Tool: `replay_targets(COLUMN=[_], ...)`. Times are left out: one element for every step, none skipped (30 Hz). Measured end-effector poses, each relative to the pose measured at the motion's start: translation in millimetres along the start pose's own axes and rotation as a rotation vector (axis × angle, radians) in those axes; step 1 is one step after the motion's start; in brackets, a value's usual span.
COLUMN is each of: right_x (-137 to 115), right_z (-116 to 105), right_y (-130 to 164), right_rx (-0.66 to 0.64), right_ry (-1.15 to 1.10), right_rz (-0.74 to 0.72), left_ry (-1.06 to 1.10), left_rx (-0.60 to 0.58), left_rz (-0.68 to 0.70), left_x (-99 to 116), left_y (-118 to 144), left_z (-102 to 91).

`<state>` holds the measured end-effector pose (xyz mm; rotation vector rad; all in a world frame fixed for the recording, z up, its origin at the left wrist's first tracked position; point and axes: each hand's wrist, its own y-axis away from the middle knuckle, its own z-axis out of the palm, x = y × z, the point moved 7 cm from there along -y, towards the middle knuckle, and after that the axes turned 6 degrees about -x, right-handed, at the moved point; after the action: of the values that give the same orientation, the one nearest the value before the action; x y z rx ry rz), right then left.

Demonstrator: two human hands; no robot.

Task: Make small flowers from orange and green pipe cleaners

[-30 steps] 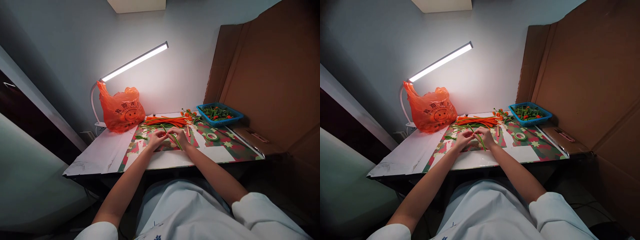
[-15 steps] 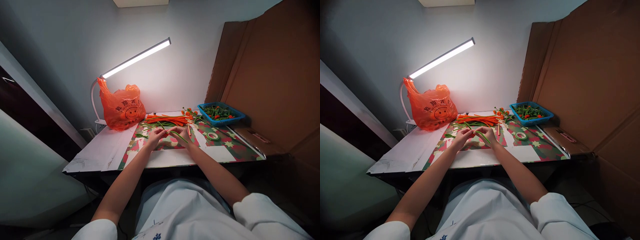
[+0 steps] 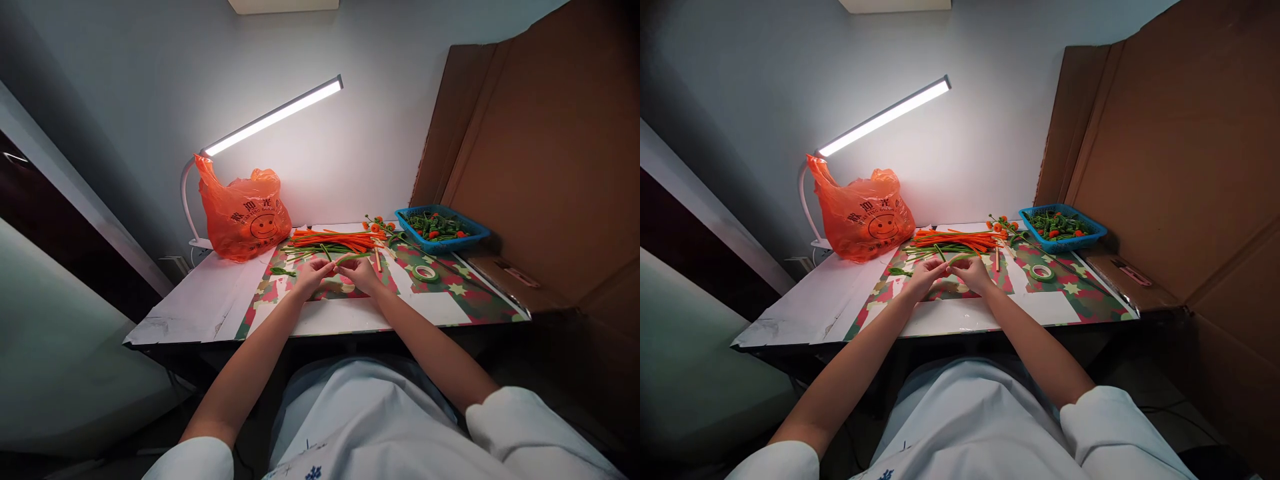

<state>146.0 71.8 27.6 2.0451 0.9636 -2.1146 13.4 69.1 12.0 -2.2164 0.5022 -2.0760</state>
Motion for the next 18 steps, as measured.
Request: replay_targets(right_x=[0.6, 1.2, 1.8, 2.6, 3.5, 4.5, 5.3, 6.1, 6.5, 6.6, 6.2, 5.4, 4.2, 2.4, 0.1, -2.7, -5.8, -8.9], right_z=[-0.7, -0.6, 0.1, 1.4, 3.1, 3.9, 3.4, 1.8, 0.1, -1.6, -2.9, -3.8, -4.2, -4.6, -4.8, -4.7, -4.1, -3.0], right_y=[0.2, 0.3, 0.2, -0.2, -0.7, -1.1, -1.2, -1.0, -0.5, 0.3, 1.4, 2.7, 4.1, 5.6, 7.1, 8.5, 9.5, 10.2], right_rx=[0.024, 0.039, 0.047, 0.045, 0.036, 0.037, 0.054, 0.085, 0.119, 0.153, 0.183, 0.208, 0.229, 0.249, 0.265, 0.275, 0.275, 0.268], right_ry=[-0.022, -0.048, -0.075, -0.099, -0.116, -0.119, -0.104, -0.074, -0.033, 0.013, 0.059, 0.102, 0.143, 0.183, 0.222, 0.259, 0.299, 0.344], right_rz=[0.001, 0.002, 0.004, 0.008, 0.013, 0.014, 0.012, 0.004, -0.009, -0.028, -0.050, -0.076, -0.103, -0.130, -0.159, -0.190, -0.222, -0.252], left_ry=[0.016, 0.036, 0.054, 0.071, 0.086, 0.098, 0.108, 0.118, 0.129, 0.140, 0.150, 0.159, 0.164, 0.166, 0.165, 0.164, 0.165, 0.168], left_rx=[0.010, 0.019, 0.027, 0.034, 0.042, 0.049, 0.058, 0.069, 0.080, 0.090, 0.097, 0.101, 0.102, 0.099, 0.095, 0.091, 0.090, 0.093], left_rz=[-0.002, -0.004, -0.007, -0.010, -0.012, -0.016, -0.020, -0.026, -0.034, -0.041, -0.047, -0.052, -0.055, -0.055, -0.053, -0.050, -0.046, -0.043], left_x=[-1.4, -2.8, -3.9, -4.7, -5.1, -5.3, -5.4, -5.5, -5.9, -6.5, -7.2, -8.3, -9.5, -10.8, -12.0, -13.0, -14.0, -14.7], left_y=[-0.8, -1.6, -2.2, -2.7, -2.9, -3.0, -2.8, -2.6, -2.3, -2.2, -2.2, -2.4, -2.8, -3.5, -4.1, -4.8, -5.2, -5.5], left_z=[-0.8, -1.4, -1.8, -2.0, -2.2, -2.3, -2.6, -3.0, -3.4, -3.9, -4.3, -4.7, -5.0, -5.1, -5.3, -5.4, -5.6, -5.9])
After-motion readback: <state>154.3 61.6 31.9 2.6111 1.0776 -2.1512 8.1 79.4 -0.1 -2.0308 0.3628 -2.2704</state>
